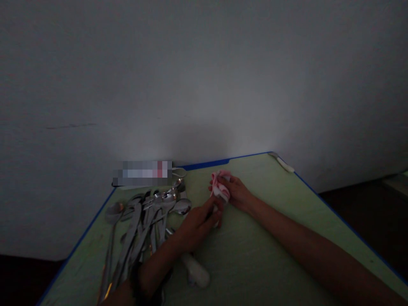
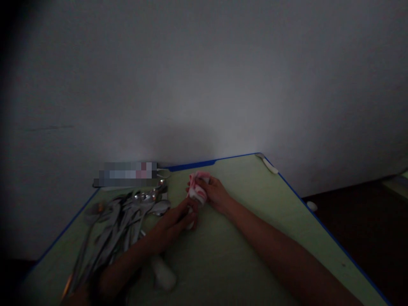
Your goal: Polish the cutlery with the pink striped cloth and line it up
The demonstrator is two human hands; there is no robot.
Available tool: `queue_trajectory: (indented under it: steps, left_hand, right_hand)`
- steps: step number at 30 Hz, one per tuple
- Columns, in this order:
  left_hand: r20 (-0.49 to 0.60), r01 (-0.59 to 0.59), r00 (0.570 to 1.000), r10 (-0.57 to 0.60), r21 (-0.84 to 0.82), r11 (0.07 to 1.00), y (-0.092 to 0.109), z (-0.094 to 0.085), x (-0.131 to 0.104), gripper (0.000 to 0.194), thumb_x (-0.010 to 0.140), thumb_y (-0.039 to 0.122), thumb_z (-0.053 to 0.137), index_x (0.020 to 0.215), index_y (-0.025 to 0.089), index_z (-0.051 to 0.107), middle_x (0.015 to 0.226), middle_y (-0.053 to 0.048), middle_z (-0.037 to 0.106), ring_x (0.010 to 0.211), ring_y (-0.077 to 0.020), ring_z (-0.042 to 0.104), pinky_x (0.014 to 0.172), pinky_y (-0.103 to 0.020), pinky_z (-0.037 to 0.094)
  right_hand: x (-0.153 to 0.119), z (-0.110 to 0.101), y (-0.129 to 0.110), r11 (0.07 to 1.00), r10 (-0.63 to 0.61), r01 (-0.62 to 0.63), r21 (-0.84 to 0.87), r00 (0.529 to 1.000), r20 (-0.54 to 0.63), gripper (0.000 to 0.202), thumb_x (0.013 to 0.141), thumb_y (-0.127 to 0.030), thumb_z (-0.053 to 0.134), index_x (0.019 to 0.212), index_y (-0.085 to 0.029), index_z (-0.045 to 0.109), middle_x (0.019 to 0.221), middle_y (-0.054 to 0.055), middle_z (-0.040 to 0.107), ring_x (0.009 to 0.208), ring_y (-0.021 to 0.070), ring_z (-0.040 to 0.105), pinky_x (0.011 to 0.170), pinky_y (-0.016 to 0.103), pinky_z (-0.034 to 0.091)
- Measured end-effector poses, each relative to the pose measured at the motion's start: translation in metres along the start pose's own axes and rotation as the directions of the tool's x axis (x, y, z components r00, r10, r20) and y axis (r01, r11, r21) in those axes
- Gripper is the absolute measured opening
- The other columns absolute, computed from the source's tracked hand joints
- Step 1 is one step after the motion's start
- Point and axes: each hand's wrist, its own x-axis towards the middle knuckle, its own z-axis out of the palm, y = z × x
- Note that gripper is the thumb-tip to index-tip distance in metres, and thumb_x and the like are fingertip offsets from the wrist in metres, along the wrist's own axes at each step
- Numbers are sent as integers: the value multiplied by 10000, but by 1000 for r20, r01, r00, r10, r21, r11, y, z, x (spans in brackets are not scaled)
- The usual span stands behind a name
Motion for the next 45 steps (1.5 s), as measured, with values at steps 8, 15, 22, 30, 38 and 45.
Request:
queue_trajectory:
  steps: [8,15,22,30,38,45]
  left_hand:
    - [-29,75,996,-78,-103,992,-6,4,2,272,939,378,262,1044,207,446,626,58,438,549,-111,441,526,-216,332]
    - [-126,77,988,-85,-67,995,-10,8,4,262,943,355,262,1028,201,457,625,56,412,555,-114,426,548,-225,332]
    - [-46,55,997,-54,26,998,-7,5,3,238,940,312,272,992,201,477,696,32,497,631,-129,487,613,-231,368]
    - [-33,41,999,-41,19,999,-6,4,3,242,944,305,260,978,199,475,671,40,475,627,-126,477,597,-218,368]
    - [22,-8,1000,5,142,990,-6,4,1,228,939,280,281,892,200,489,733,23,544,677,-132,523,668,-234,379]
    - [41,-33,999,27,150,988,-6,4,0,260,943,272,262,856,201,496,779,12,572,725,-133,543,715,-235,388]
  right_hand:
    - [7,-5,-1,992,8,-9,130,1000,7,330,794,-444,558,956,-162,617,874,61,696,780,164,655,718,287,511]
    - [4,-9,-6,999,36,-39,32,995,95,284,703,-117,593,985,-147,618,945,79,694,890,175,642,829,320,488]
    - [3,-8,-6,997,68,-73,40,992,105,335,632,-71,514,942,-135,622,920,84,696,881,190,638,827,336,489]
    - [-5,-1,-17,969,37,-74,237,987,160,394,784,-396,429,998,-117,607,1000,113,674,946,244,619,866,415,463]
    - [1,-2,1,997,-58,56,-57,998,-36,333,758,-431,607,927,-145,624,841,79,692,689,158,652,631,283,511]
    - [1,-7,-1,994,-5,11,-112,999,50,311,724,-345,666,954,-137,636,881,82,695,716,147,658,642,266,518]
